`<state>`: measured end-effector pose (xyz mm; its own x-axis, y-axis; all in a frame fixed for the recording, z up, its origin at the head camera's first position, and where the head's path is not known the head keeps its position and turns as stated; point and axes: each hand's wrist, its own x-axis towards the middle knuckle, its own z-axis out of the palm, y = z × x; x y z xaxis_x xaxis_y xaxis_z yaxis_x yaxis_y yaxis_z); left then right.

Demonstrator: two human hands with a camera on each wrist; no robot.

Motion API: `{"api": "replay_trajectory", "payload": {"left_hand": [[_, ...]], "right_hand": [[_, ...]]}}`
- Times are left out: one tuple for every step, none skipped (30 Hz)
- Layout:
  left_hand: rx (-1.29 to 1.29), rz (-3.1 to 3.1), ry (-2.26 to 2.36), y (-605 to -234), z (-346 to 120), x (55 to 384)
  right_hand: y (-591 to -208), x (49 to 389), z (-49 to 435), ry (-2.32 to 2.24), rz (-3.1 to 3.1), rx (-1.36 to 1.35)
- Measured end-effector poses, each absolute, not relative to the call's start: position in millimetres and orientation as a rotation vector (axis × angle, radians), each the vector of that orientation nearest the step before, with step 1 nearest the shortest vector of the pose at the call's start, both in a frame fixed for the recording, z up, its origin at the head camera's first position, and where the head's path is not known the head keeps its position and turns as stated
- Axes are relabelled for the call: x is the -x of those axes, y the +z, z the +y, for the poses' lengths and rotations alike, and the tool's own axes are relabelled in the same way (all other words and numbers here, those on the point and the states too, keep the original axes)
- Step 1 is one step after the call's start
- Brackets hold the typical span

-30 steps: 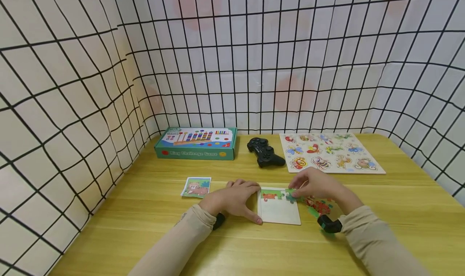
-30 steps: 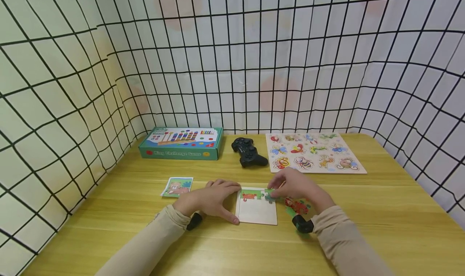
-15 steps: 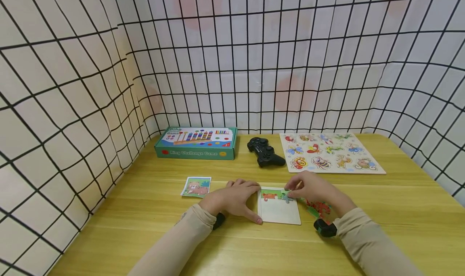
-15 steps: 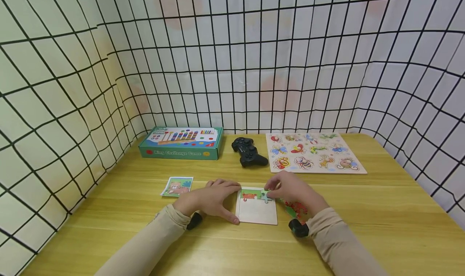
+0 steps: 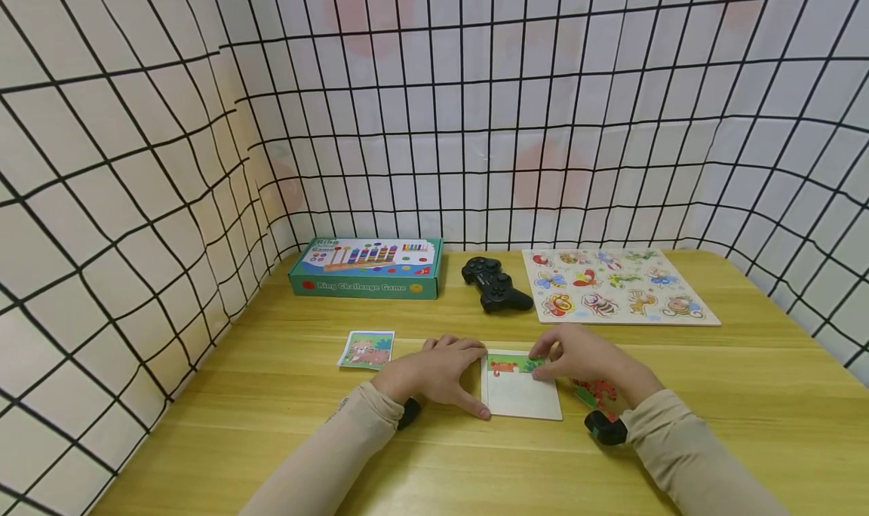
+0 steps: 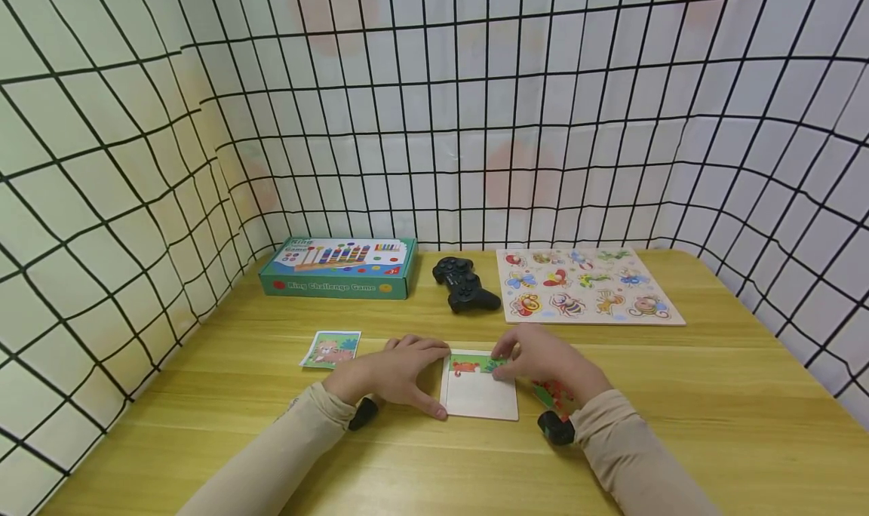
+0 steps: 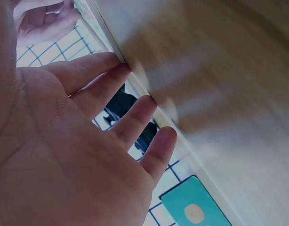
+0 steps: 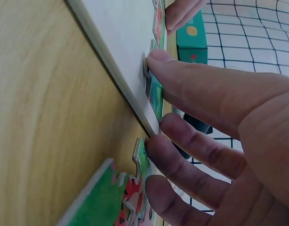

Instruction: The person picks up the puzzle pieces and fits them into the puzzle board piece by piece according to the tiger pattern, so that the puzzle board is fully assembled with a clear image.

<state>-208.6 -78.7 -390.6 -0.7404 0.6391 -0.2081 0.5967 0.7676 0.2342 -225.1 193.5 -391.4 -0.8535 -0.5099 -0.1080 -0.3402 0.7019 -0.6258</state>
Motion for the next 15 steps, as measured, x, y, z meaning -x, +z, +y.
{"api": "replay_trajectory", "payload": {"left_hand": [[-0.961, 2.688, 0.219, -390.6, -78.6, 208.6], [-0.961, 2.688, 0.217, -390.5, -78.5, 208.6], [-0.962, 2.689, 0.216, -390.5, -78.3, 208.7], [-0.963, 2.690, 0.215, -390.5, -78.2, 208.7], [-0.964, 2.691, 0.213, -390.4, -78.2, 208.5], [-0.964, 2.691, 0.211, -390.4, -78.2, 208.4], [-0.965, 2.691, 0.211, -390.3, -78.1, 208.5], [-0.964, 2.690, 0.211, -390.2, -78.1, 208.5], [-0.964, 2.690, 0.213, -390.0, -78.2, 208.3], [-0.962, 2.689, 0.215, -389.9, -78.2, 208.1], [-0.960, 2.688, 0.216, -389.7, -78.3, 207.8], [-0.959, 2.688, 0.217, -389.5, -78.2, 207.8], [-0.957, 2.687, 0.220, -389.3, -78.2, 207.7], [-0.956, 2.687, 0.221, -389.2, -78.4, 207.4], [-0.955, 2.687, 0.222, -389.0, -78.4, 207.2]], "right_hand": [[-391.3, 224.9, 193.0, -0.883, 2.642, 0.673], [-390.9, 224.6, 192.3, -0.879, 2.645, 0.661], [-390.8, 224.3, 191.8, -0.873, 2.648, 0.662], [-390.7, 223.9, 191.3, -0.868, 2.648, 0.663], [-390.7, 223.7, 190.8, -0.862, 2.649, 0.666], [-390.6, 223.4, 190.3, -0.859, 2.649, 0.669], [-390.6, 223.2, 189.8, -0.855, 2.648, 0.670], [-390.4, 222.9, 189.4, -0.855, 2.646, 0.668], [-390.3, 222.7, 189.0, -0.855, 2.645, 0.666], [-390.1, 222.5, 188.8, -0.854, 2.644, 0.664], [-390.1, 222.3, 188.6, -0.852, 2.645, 0.662], [-390.0, 222.2, 188.5, -0.852, 2.646, 0.659], [-390.1, 222.1, 188.5, -0.852, 2.646, 0.656], [-390.2, 222.1, 188.5, -0.851, 2.647, 0.655], [-390.5, 222.3, 188.5, -0.851, 2.647, 0.656]]}}
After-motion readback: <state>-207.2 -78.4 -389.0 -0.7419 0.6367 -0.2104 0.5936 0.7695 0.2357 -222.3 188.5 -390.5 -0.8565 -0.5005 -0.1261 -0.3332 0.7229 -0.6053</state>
